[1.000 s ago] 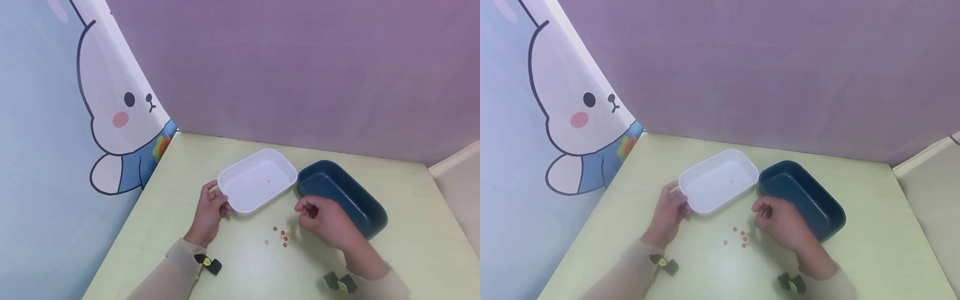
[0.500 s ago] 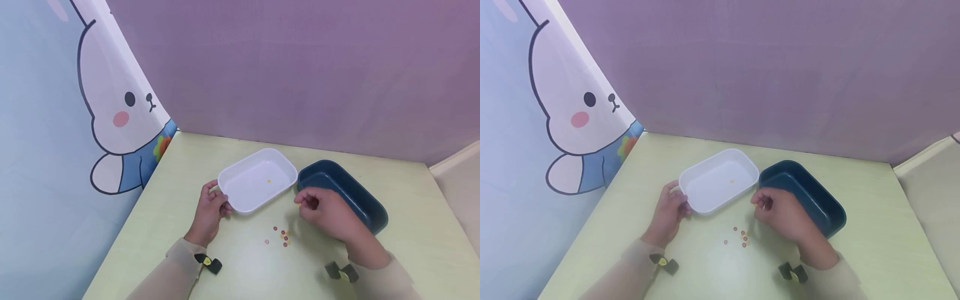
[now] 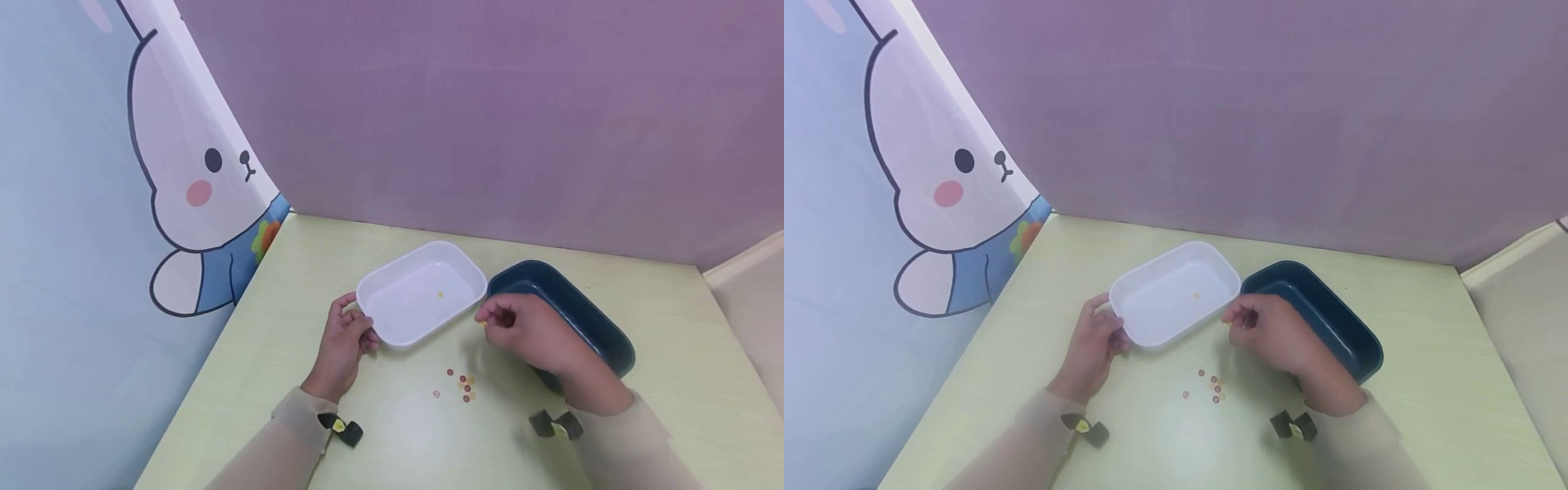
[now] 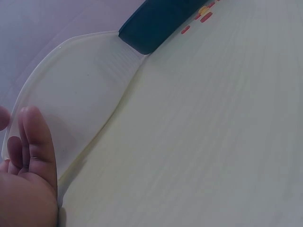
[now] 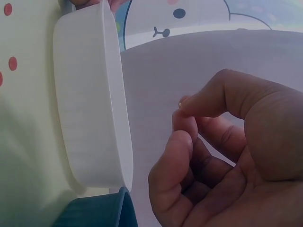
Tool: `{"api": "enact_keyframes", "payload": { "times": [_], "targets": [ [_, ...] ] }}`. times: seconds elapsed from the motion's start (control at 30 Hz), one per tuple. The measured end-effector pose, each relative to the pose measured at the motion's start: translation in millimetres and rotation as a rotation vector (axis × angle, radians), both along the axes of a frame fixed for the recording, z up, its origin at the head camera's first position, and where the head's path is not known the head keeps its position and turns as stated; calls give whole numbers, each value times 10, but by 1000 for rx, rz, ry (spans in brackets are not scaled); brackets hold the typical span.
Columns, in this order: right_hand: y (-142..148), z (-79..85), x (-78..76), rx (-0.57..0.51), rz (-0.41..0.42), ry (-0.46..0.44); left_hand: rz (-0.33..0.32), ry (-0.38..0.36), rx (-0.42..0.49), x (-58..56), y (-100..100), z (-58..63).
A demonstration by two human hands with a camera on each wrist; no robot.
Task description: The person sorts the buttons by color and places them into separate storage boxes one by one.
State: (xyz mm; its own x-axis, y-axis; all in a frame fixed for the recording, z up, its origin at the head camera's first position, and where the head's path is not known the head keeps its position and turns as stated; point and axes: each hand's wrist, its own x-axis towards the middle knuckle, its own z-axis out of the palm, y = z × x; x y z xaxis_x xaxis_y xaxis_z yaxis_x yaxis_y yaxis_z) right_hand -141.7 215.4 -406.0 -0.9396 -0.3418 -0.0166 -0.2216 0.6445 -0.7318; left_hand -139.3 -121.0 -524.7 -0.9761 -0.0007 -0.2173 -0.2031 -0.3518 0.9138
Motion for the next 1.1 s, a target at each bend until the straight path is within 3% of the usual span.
{"api": "enact_keyframes", "payload": {
  "times": [0.53,1.1],
  "targets": [
    [-67,72,-355,-31,58,-153,4,0,6,-34,-48,6],
    [-310,154,-595,-10,45,-253,-9,-12,4,-10,-122,50]
  ]
}}
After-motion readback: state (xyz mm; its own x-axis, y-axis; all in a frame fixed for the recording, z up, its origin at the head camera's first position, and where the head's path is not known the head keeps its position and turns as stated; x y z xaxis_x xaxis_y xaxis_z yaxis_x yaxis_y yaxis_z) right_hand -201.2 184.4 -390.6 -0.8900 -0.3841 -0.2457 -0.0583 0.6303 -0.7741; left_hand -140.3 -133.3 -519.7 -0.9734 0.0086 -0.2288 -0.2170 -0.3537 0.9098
